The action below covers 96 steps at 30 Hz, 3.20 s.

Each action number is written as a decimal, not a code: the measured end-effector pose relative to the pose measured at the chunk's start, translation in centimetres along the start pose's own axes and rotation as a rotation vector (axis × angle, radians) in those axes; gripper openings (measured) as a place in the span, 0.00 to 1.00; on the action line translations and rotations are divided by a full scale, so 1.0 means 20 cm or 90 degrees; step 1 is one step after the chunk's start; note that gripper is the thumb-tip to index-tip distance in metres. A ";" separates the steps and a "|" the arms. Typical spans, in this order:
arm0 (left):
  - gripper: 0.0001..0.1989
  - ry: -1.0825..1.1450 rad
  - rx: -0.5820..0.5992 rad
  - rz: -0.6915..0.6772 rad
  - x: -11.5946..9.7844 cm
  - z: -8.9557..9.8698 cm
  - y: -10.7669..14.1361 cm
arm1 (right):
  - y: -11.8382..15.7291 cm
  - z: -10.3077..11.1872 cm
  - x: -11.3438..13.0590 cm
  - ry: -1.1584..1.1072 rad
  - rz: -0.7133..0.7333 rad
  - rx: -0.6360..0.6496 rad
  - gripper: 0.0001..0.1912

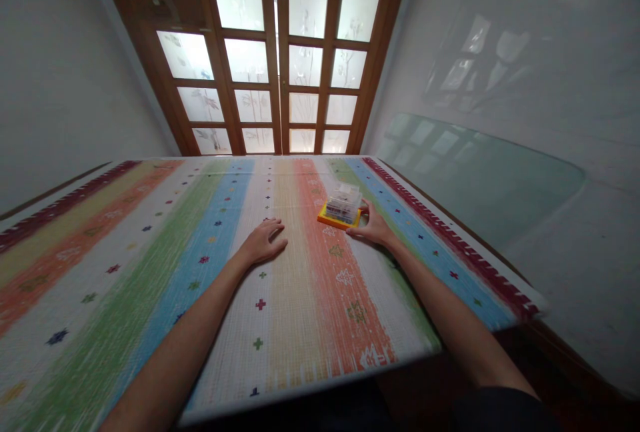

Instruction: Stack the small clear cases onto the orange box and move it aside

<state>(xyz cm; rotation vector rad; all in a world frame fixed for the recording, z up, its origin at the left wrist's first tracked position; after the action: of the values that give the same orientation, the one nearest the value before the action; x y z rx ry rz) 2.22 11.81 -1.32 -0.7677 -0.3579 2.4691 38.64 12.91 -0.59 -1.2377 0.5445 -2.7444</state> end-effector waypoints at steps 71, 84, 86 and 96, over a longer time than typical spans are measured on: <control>0.35 -0.122 0.164 -0.100 -0.06 0.06 0.20 | 0.34 -0.49 0.52 0.283 0.333 0.322 0.37; 0.36 -0.124 0.142 -0.085 -0.02 0.08 0.21 | 0.33 -0.46 0.46 0.289 0.314 0.321 0.37; 0.36 -0.126 0.153 -0.082 -0.02 0.08 0.22 | 0.33 -0.46 0.46 0.293 0.307 0.318 0.38; 0.36 -0.124 0.153 -0.079 -0.01 0.08 0.22 | 0.33 -0.46 0.46 0.298 0.299 0.321 0.39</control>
<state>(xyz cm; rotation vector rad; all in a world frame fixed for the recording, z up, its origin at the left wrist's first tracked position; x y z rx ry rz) -0.27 7.97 -1.70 -0.3958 -0.1669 2.4174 25.20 7.38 -2.11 -0.3060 0.1195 -2.5096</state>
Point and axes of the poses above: each hand's wrist, its own y-axis away from the middle knuckle, its own z-axis out of the back of the hand, x = y × z, the point moved 4 cm from there along -y, towards the middle knuckle, and after that the axes turned 4 degrees about -x, right-handed, at the moved point
